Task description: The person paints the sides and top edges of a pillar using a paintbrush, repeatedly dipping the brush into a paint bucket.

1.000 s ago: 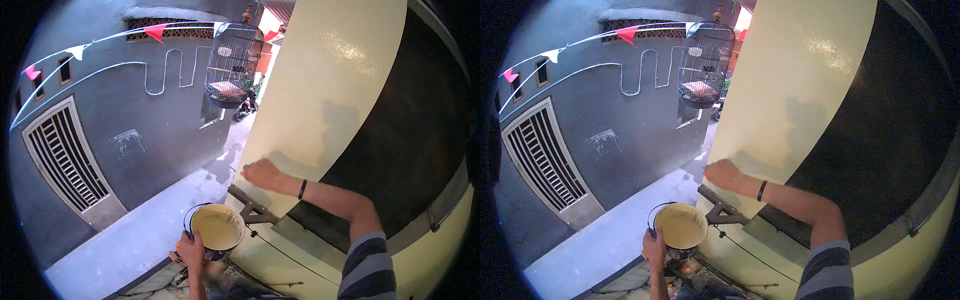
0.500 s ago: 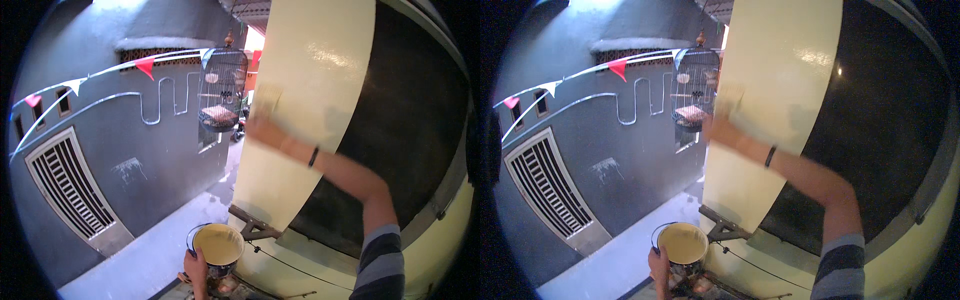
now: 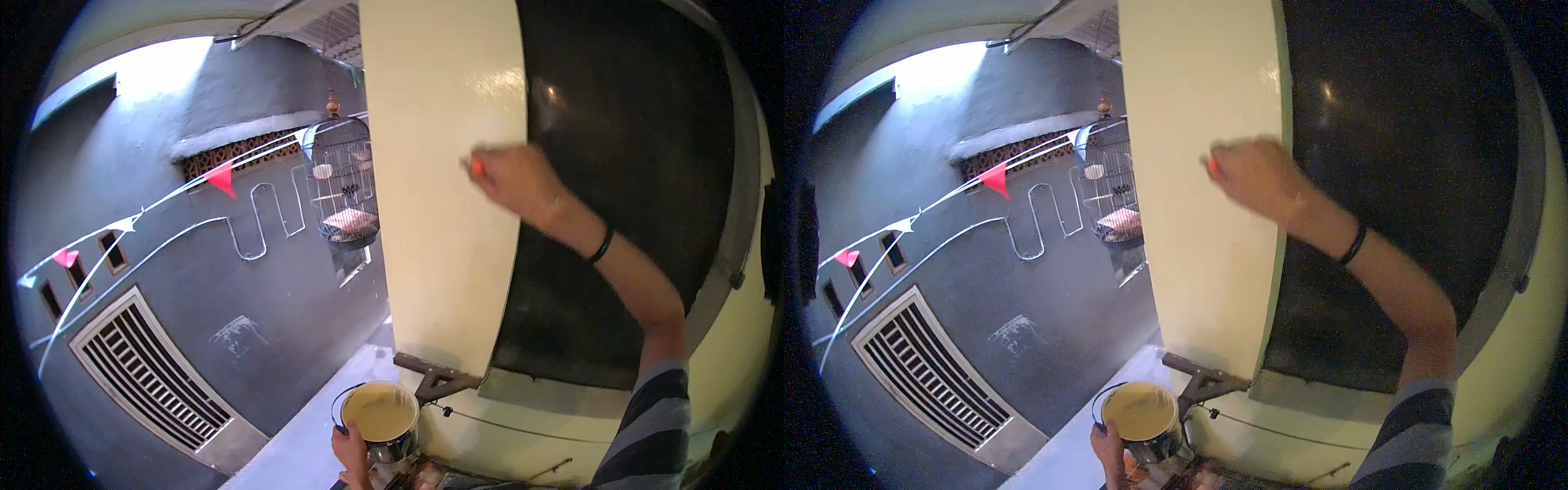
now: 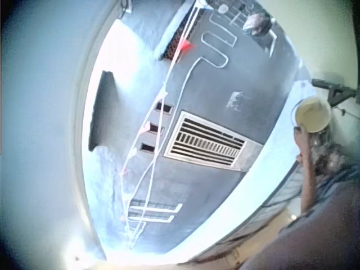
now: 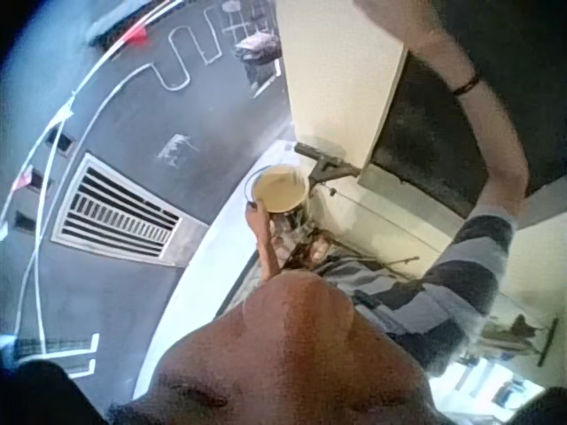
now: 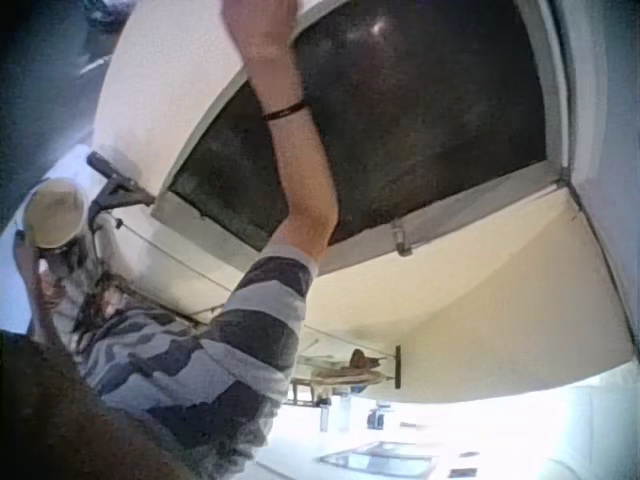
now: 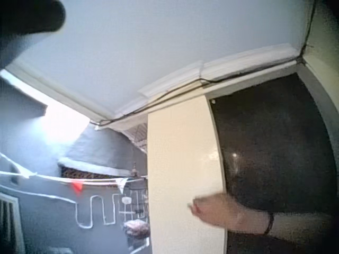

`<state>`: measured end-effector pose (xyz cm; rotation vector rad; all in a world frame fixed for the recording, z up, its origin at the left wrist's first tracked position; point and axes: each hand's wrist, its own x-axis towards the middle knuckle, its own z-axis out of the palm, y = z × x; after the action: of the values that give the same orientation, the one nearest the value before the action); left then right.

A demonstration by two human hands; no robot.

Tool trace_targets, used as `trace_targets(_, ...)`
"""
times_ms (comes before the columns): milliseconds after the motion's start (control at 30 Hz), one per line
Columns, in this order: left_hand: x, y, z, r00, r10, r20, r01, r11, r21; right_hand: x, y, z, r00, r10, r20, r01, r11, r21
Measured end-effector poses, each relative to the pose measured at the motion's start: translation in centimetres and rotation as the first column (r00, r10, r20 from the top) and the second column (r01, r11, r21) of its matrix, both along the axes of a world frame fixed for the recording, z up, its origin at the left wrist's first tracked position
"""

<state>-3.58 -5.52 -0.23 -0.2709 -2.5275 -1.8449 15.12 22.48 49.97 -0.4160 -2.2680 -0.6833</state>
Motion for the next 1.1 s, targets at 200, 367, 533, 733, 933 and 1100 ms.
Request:
trace_targets(200, 0.9, -0.2, 2.1, 0.998, -0.054, -0.033, 0.057, 0.994, 0.091, 1.4, 4.5, -13.5, 0.917, -0.247, 0.314, -0.102, 0.616, 0.781)
trace_targets(367, -1.6, 1.0, -1.1, 0.987, -0.161, 0.024, 0.156, 0.977, 0.144, 6.9, 1.1, -22.9, 0.932, 0.122, 0.343, -0.214, 0.945, 0.246)
trace_targets(533, 0.3, -1.6, -0.9, 0.989, -0.127, 0.082, 0.121, 0.99, 0.076, 11.6, -0.8, -27.4, 0.815, 0.04, -0.577, -0.373, 0.8, -0.47)
trace_targets(733, 1.8, -0.3, 1.2, 0.971, -0.237, 0.02, 0.235, 0.971, 0.048, 21.8, -2.3, -33.2, 0.146, -0.692, -0.707, -0.924, 0.161, -0.348)
trace_targets(933, 7.3, -0.6, 5.0, 0.944, -0.305, 0.127, 0.28, 0.942, 0.184, 25.0, -2.8, -34.1, 0.108, -0.705, -0.701, -0.964, 0.1, -0.248)
trace_targets(1100, 12.6, 0.7, 6.3, 0.927, -0.281, 0.248, 0.237, 0.952, 0.194, 26.7, -3.2, -35.9, 0.096, -0.752, -0.652, -0.986, 0.018, -0.166)
